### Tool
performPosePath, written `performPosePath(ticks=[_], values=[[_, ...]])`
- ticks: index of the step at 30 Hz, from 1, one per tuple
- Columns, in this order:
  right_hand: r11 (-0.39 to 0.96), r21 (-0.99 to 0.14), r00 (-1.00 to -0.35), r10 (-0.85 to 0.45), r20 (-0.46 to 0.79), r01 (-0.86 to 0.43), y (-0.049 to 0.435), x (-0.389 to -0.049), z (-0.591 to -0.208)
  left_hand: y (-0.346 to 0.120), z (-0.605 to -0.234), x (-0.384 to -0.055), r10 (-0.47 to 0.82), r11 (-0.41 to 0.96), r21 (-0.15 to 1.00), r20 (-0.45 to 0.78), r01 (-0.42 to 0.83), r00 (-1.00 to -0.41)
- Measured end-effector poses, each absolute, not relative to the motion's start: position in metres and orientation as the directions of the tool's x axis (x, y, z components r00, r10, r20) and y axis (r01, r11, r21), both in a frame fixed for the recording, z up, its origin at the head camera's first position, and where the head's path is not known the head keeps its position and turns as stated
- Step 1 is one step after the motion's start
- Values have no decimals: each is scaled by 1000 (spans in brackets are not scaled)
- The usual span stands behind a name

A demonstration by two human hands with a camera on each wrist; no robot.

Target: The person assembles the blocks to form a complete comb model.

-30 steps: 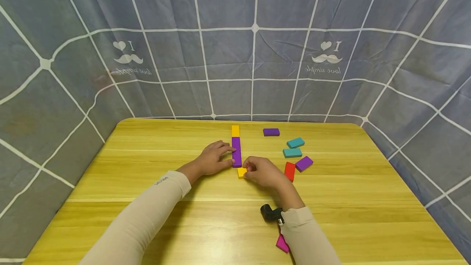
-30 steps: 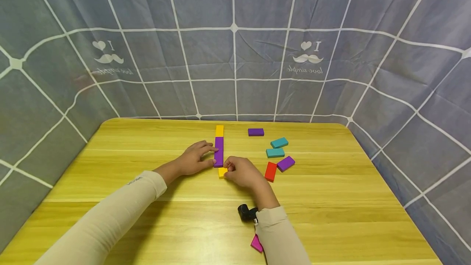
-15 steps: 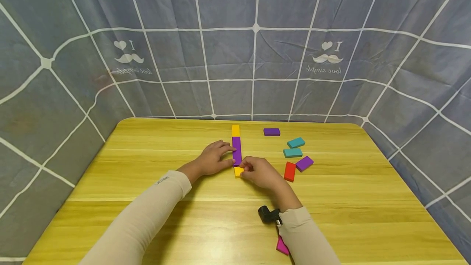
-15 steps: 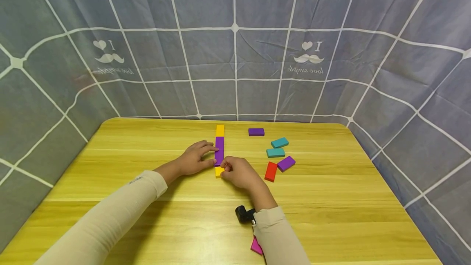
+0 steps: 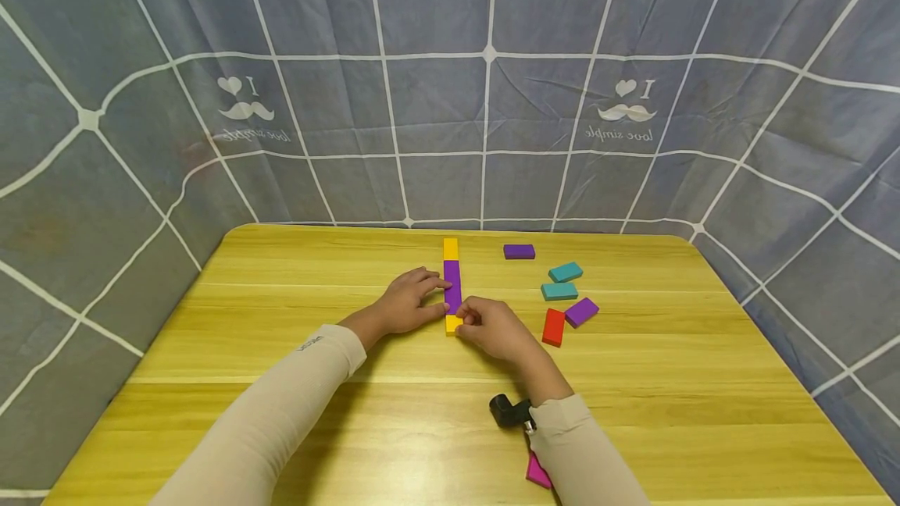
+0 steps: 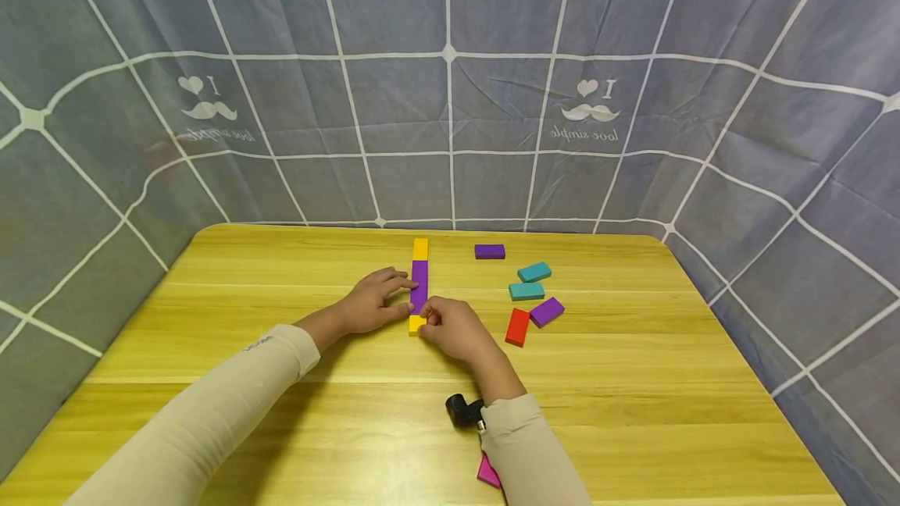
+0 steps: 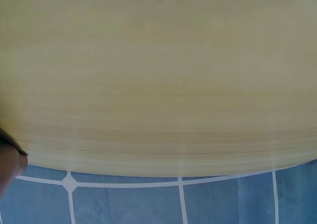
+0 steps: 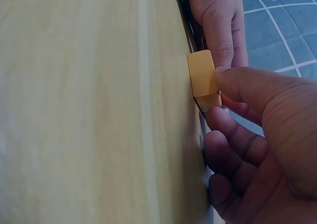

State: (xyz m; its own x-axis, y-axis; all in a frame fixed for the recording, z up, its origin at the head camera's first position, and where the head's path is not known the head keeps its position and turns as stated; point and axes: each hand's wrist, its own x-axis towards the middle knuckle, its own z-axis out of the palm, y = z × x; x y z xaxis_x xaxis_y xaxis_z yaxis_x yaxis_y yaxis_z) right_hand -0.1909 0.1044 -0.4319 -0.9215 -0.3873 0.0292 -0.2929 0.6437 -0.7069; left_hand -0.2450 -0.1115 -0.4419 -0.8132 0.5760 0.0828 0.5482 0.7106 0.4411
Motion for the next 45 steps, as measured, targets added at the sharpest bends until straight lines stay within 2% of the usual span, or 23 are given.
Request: performPosePath(ticks=[23, 32, 39, 45], values=[[635, -715, -914, -406, 15, -294, 106, -192, -425, -111, -441, -245, 568, 717, 442, 75, 538, -819], [617, -749, -927, -375, -10, -242, 114, -191, -411, -112, -441, -245, 567, 723, 441, 61, 532, -821], [606, -749, -925, -379, 25, -268, 131, -190, -399, -111, -441, -245, 566, 728, 443, 44, 524, -823], [605, -728, -911, -408, 63, -321, 164, -187, -396, -111, -441, -245, 573, 722, 444, 46, 531, -818]])
